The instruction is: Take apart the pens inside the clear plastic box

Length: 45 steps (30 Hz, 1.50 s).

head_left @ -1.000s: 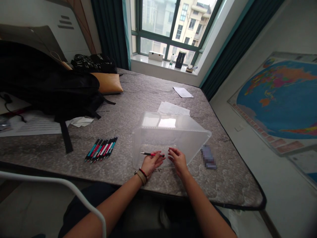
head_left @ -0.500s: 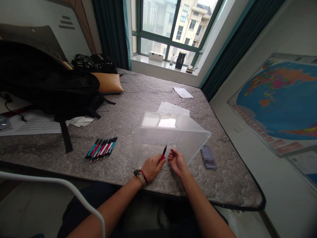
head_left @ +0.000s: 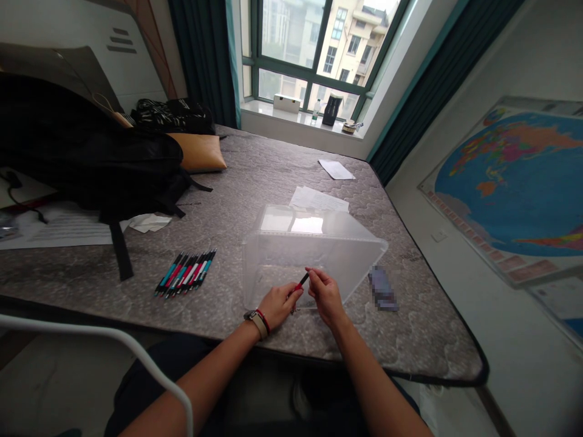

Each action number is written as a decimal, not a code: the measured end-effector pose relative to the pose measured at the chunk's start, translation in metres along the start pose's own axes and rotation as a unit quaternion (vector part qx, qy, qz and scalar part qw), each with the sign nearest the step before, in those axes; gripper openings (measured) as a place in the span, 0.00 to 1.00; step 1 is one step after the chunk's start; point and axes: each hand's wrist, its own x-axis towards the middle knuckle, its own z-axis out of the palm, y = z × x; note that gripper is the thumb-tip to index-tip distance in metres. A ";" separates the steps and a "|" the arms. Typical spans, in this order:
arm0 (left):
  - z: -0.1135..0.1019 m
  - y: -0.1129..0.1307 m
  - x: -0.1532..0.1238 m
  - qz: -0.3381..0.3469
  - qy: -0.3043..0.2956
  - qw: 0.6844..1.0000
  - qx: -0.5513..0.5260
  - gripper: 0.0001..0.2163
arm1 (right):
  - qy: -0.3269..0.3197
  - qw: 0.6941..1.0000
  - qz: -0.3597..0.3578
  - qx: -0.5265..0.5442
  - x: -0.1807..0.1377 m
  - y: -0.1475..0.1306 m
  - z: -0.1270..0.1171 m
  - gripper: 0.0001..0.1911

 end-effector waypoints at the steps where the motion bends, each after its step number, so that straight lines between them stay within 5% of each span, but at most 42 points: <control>1: 0.000 0.000 0.000 -0.003 0.000 1.000 0.007 0.18 | 0.007 1.000 -0.008 -0.010 0.000 0.000 -0.001 0.20; 13: -0.001 -0.003 0.002 0.018 0.006 1.000 0.015 0.17 | 0.032 0.986 -0.078 -0.143 -0.006 -0.006 -0.002 0.15; 32: 0.002 -0.007 0.005 0.029 0.020 0.999 0.005 0.16 | 0.017 0.978 -0.108 -0.175 -0.010 -0.013 0.002 0.14; 45: 0.001 0.000 0.004 -0.023 0.137 0.986 -0.090 0.14 | 0.048 0.986 -0.072 -0.143 -0.005 0.003 0.006 0.15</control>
